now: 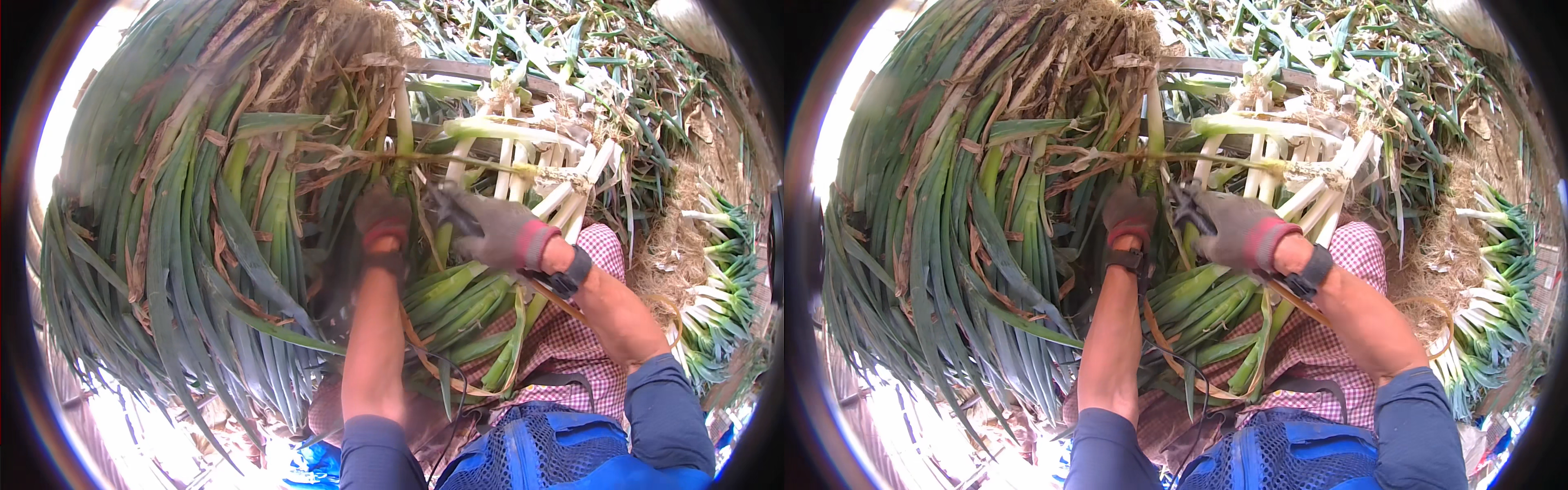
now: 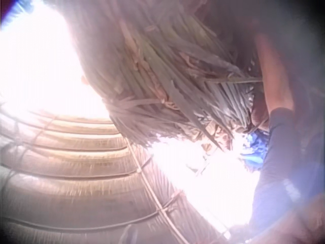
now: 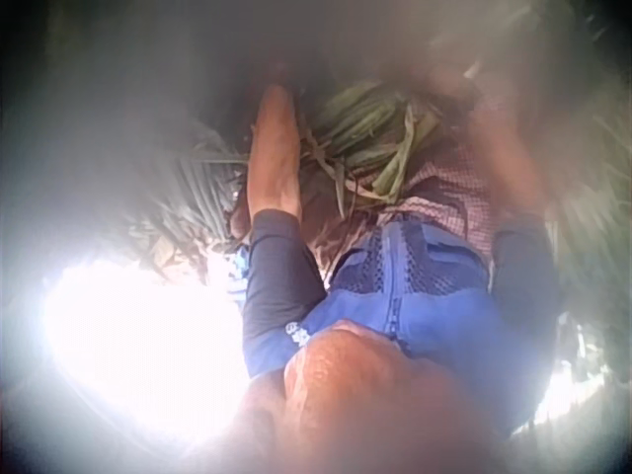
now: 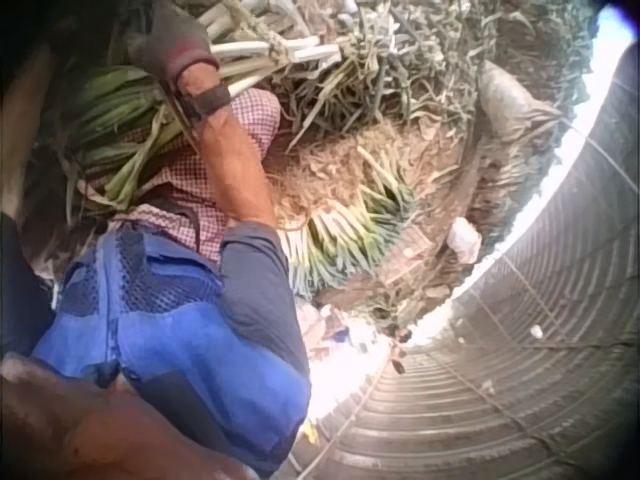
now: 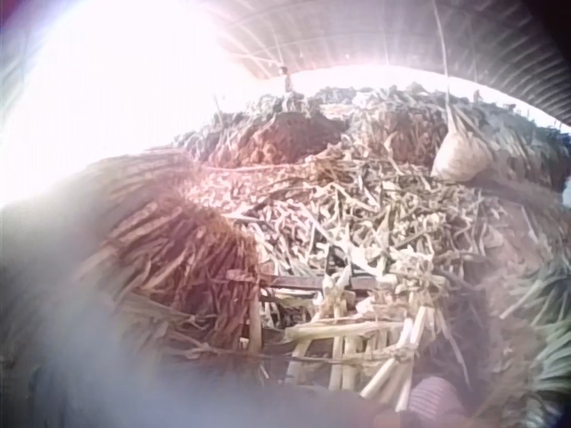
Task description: The person processes scallions by pulling them from a large bundle, using a hand-held tool to trim the roots and outer leaves, and placing the cleaned scallions into a pile.
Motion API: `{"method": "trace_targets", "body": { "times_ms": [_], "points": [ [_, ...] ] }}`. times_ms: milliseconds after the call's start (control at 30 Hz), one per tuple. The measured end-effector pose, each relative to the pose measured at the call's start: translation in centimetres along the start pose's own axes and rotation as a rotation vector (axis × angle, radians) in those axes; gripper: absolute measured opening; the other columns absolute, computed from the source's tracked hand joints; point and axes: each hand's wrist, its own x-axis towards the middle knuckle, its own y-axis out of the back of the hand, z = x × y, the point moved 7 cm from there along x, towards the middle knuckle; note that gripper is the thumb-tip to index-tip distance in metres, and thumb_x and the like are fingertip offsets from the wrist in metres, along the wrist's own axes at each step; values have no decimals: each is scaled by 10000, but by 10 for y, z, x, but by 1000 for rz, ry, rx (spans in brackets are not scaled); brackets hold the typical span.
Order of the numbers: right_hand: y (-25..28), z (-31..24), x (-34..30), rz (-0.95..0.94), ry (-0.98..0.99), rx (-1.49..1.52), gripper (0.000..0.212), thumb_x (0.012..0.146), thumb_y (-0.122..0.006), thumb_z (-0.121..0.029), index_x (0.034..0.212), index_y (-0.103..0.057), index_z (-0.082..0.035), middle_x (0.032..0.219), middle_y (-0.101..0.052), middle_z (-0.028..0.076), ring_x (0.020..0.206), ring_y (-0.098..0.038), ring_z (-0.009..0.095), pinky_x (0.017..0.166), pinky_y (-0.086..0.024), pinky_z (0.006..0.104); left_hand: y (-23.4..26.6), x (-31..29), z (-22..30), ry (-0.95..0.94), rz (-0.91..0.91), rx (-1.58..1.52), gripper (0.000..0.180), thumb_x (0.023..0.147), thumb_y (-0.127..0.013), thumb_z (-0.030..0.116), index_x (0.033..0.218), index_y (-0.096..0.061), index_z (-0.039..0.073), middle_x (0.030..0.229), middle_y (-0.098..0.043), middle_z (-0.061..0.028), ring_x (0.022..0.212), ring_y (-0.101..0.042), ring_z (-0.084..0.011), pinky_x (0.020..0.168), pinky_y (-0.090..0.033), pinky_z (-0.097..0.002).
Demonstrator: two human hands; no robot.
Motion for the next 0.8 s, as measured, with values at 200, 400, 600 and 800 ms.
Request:
{"method": "trace_targets", "body": {
  "times_ms": [200,400,600,800],
  "points": [
    [5,-17,9,59,110,-64,765,945,-747,-365,1607,-502,-69,1149,-780,258,1080,-757,449,960,-584,514,-2,19,13,-89,126,62,420,870,-725,312,1221,-778,88,1162,-805,-222,1092,-766,-427,967,-604,-525],
    [19,-4,4,32,-64,-8,812,940,-753,-375,1646,-472,-88,1226,-766,268,1154,-737,449,1023,-571,499,-25,52,11,-73,-143,84,336,895,-727,357,1048,-846,82,1118,-809,-234,1099,-778,-416,962,-614,-500],
    [15,10,-1,132,-68,-44,929,954,-776,-373,1747,-325,-196,1144,-764,256,1066,-745,446,981,-560,503,-14,14,9,-14,-179,-55,421,882,-788,393,1090,-820,29,1090,-804,-256,1095,-775,-431,957,-617,-500],
    [29,20,31,162,-162,-98,851,958,-758,-316,1708,-389,-161,1196,-757,276,1138,-734,467,1006,-576,522,-11,-25,-5,47,-236,-102,542,859,-873,485,1222,-811,88,1212,-796,-229,1141,-758,-430,937,-601,-511]
  ]
}}
